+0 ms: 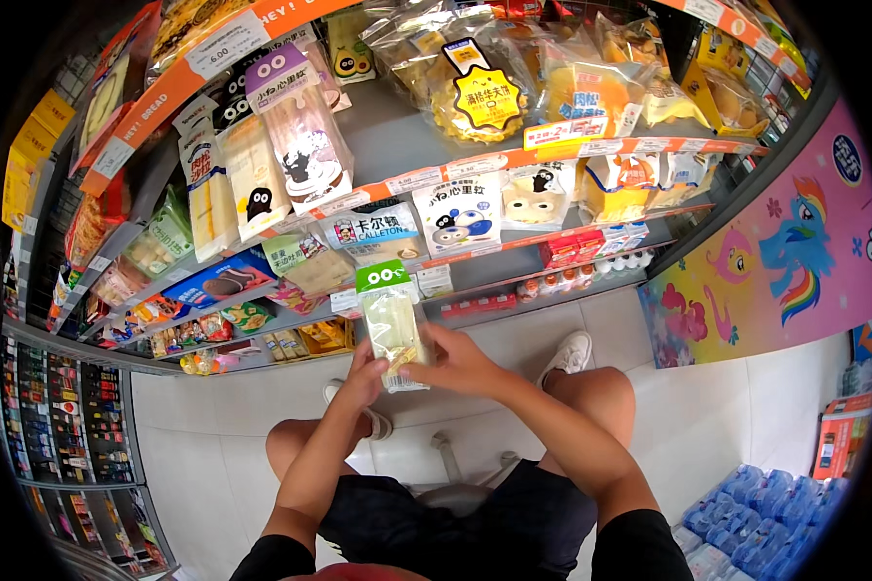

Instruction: The person picks up and turns over various food and drink items from a convenience store shelf, including a red milk can, two milk cartons, a sandwich, and a bag of snacks, before returning each item to the shelf.

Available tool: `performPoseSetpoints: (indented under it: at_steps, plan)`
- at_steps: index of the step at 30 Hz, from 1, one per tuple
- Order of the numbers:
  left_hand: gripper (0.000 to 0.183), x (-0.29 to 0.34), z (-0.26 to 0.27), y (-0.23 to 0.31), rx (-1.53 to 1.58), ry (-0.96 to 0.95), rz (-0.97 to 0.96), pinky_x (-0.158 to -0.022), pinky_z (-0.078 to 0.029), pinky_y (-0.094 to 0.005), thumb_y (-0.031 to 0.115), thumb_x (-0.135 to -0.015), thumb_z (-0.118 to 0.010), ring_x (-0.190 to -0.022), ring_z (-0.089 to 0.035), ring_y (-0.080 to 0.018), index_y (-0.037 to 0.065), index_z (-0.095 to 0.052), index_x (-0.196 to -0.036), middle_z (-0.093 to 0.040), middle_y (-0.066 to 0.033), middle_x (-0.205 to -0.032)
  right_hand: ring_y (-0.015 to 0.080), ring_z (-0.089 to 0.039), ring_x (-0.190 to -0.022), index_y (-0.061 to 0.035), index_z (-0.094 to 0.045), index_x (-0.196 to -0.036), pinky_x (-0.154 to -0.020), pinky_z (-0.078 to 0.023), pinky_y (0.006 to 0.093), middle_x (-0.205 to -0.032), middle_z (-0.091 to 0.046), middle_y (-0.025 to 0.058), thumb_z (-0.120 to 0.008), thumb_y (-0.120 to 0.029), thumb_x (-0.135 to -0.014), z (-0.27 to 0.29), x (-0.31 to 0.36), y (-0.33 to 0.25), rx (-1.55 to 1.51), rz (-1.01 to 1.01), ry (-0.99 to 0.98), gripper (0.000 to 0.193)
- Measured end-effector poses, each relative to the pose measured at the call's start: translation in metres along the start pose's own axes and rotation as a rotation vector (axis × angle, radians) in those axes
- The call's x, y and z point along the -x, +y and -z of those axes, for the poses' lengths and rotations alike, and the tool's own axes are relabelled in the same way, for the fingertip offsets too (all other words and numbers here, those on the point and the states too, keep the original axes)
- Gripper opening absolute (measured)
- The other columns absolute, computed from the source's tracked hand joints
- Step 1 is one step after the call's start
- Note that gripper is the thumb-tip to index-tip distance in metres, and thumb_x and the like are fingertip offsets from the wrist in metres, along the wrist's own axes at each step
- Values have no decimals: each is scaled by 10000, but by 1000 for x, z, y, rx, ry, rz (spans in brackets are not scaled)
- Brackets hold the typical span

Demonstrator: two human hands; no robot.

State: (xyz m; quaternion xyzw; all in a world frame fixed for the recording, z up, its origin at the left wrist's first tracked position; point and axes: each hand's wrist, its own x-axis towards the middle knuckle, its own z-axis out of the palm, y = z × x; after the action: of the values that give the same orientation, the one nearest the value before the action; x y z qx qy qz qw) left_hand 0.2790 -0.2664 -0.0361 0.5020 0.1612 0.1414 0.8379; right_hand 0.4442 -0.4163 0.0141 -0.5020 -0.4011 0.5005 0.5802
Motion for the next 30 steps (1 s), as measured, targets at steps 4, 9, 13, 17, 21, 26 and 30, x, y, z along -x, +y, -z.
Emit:
performPoseSetpoints:
  at_steps: [4,9,13,17,21,26,30]
  plan:
    - [897,-14,21,-2,152,-111,96,-1141,-364,-403,375,-741,-817,-1329,-491,-232,33,-428,-1473,-533,-95,-1420,142,-616,-1086,-45,-514,-1385,-915,-526,321,-1214,-638,65,-756,-192,-911,3,-7,-23,27,30,-27,553]
    - [1046,-27,27,-12,102,-153,83,-1122,-430,-469,404,-694,-855,-1313,-546,-317,3,-341,-1513,-520,-179,-1443,140,-580,-1134,-37,-449,-1457,-935,-508,321,-1265,-618,73,-781,-183,-894,12,-13,-19,22,0,-53,669]
    - [1059,-33,2,12,204,-217,100,-1127,-423,-472,411,-682,-863,-1314,-545,-324,-2,-347,-1509,-514,-183,-1450,144,-587,-1133,-41,-462,-1443,-941,-510,327,-1262,-618,70,-770,-162,-897,20,-6,-18,72,9,0,639]
    - [914,-29,-17,24,218,-178,69,-1070,-451,-401,363,-700,-841,-1259,-562,-228,36,-455,-1460,-585,-94,-1355,145,-596,-1123,-34,-488,-1411,-941,-513,335,-1259,-618,69,-757,-144,-903,20,4,-20,20,50,7,585]
    - [844,-25,-28,24,220,-173,62,-1071,-432,-397,314,-747,-807,-1274,-542,-224,33,-455,-1460,-577,-90,-1365,141,-602,-1111,-21,-513,-1370,-950,-508,345,-1227,-632,70,-746,-127,-908,19,16,-19,-23,101,75,528]
    - [800,-26,-36,23,223,-204,32,-1066,-424,-394,294,-778,-778,-1272,-535,-217,35,-452,-1461,-574,-86,-1366,140,-602,-1106,-18,-530,-1351,-964,-500,344,-1192,-647,62,-743,-113,-908,20,21,-20,1,127,133,501]
    - [888,-28,-26,28,196,-212,-17,-1103,-401,-408,170,-716,-841,-1283,-526,-226,33,-412,-1480,-532,-94,-1414,142,-621,-1093,-22,-539,-1340,-955,-503,333,-1192,-657,67,-746,-130,-897,21,14,-22,44,175,193,501]
